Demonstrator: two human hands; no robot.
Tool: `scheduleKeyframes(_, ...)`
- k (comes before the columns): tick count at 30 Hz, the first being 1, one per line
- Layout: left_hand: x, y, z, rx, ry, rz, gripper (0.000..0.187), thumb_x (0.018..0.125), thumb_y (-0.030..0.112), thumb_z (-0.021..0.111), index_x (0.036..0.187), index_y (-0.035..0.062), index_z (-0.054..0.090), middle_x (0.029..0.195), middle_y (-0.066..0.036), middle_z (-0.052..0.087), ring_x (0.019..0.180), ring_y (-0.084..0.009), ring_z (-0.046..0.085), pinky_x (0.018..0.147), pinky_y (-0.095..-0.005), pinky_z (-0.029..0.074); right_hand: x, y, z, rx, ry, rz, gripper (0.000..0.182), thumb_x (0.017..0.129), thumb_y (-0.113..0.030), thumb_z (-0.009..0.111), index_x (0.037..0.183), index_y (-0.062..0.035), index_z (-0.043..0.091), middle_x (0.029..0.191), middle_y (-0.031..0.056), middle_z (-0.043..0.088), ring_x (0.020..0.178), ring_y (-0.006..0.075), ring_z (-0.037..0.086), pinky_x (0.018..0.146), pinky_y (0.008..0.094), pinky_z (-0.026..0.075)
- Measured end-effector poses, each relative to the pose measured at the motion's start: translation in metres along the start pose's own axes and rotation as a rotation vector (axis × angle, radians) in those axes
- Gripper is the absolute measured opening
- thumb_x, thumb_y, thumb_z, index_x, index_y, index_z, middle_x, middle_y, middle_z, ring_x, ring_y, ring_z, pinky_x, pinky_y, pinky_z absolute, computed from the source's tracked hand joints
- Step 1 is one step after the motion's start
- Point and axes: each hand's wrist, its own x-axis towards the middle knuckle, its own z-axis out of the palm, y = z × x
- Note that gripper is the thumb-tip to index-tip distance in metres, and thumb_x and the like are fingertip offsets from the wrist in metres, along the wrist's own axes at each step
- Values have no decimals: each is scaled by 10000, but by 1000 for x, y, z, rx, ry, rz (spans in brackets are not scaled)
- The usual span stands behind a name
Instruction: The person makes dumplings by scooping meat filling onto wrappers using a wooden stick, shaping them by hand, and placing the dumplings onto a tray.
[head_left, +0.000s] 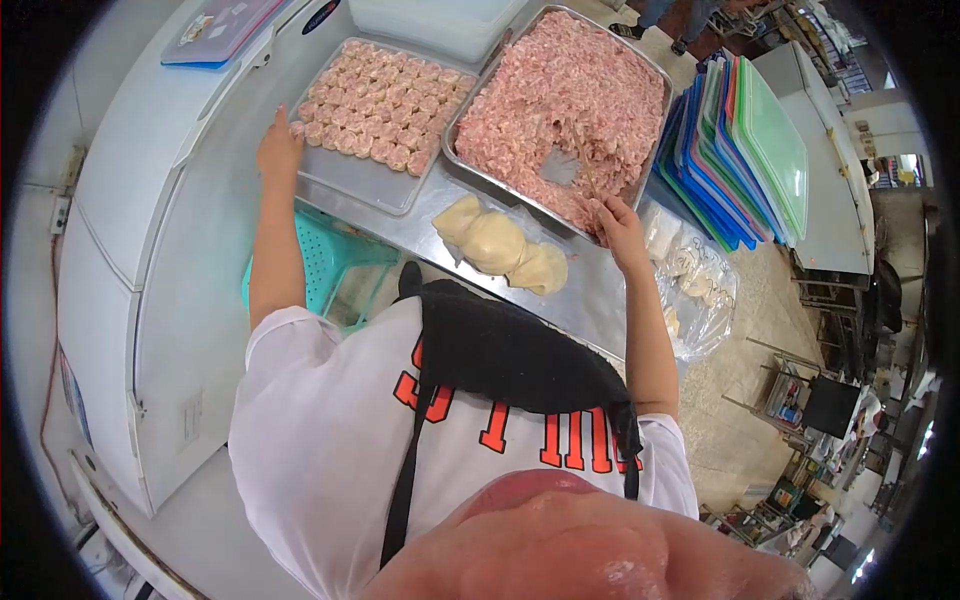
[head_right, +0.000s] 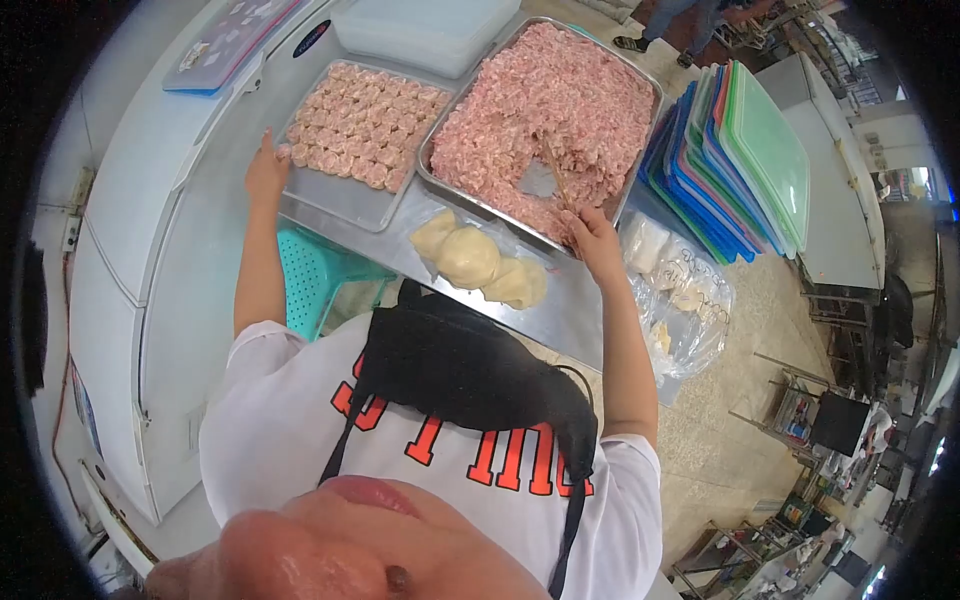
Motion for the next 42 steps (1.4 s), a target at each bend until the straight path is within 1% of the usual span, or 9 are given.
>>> scheduleKeyframes(5,17,-6,24,-269,-104,-84,726,797,149,609,1444,140,280,1269,-215,527,1069,-375,572,856,-462,486,-2,-6,5,19,33,25,252,943,-216,556,1117,-46,619,606,-86,427,473,17,329,433,192,225)
scheduleKeyframes(8,13,-21,58,-444,295,169,787,775,117,601,1467,132,226,1371,-236,434,1222,-370,473,994,-420,411,-2,-6,4,-21,35,13,258,941,-224,563,1116,-42,616,602,-87,424,470,17,328,431,195,223)
scheduleKeyframes(13,-19,22,31,-1709,136,-716,737,877,246,586,1454,28,184,1480,-187,294,1350,-294,328,1087,-377,305,1,0,-1,-37,20,40,251,944,-219,560,1108,-37,612,595,-81,430,469,19,334,422,206,231)
scheduleKeyframes(16,3,15,68,-1991,149,-367,716,924,341,535,1444,-4,182,1492,-189,251,1350,-276,323,1097,-384,281,-5,-8,4,24,43,38,251,954,-217,542,1108,-30,607,593,-70,439,459,27,340,413,210,244)
scheduleKeyframes(23,-28,63,15,-1444,184,-603,641,934,300,527,1418,-16,249,1416,-202,361,1338,-292,329,1102,-388,253,10,-11,-32,-352,19,-11,252,934,-219,510,1019,-11,625,715,85,618,603,189,587,550,336,465)
scheduleKeyframes(26,-89,111,-13,-893,264,232,532,883,186,584,1339,-12,393,1366,-201,424,1287,-313,385,1051,-408,318,30,-31,-75,-972,143,-507,261,908,-236,524,959,-7,638,810,152,673,713,286,653,605,385,508)
scheduleKeyframes(31,-174,187,-35,-911,-196,829,205,805,137,649,987,46,627,1011,-119,597,998,-293,564,885,-369,440,60,-97,-103,-1567,298,-285,231,854,-232,538,802,-58,680,876,138,687,789,302,674,657,422,540)
scheduleKeyframes(35,-200,189,-23,-834,-425,944,210,764,155,688,947,66,635,933,-122,571,939,-319,555,833,-385,456,83,-53,-86,-1538,257,-564,122,755,-108,547,695,-47,634,697,168,651,670,314,667,563,424,532)
scheduleKeyframes(42,-205,187,-22,-732,-460,1122,325,685,197,759,949,72,616,945,-115,533,959,-316,517,829,-395,440,49,-66,-60,-1637,75,-351,148,764,-136,568,691,-89,687,709,137,677,682,289,683,557,396,539)
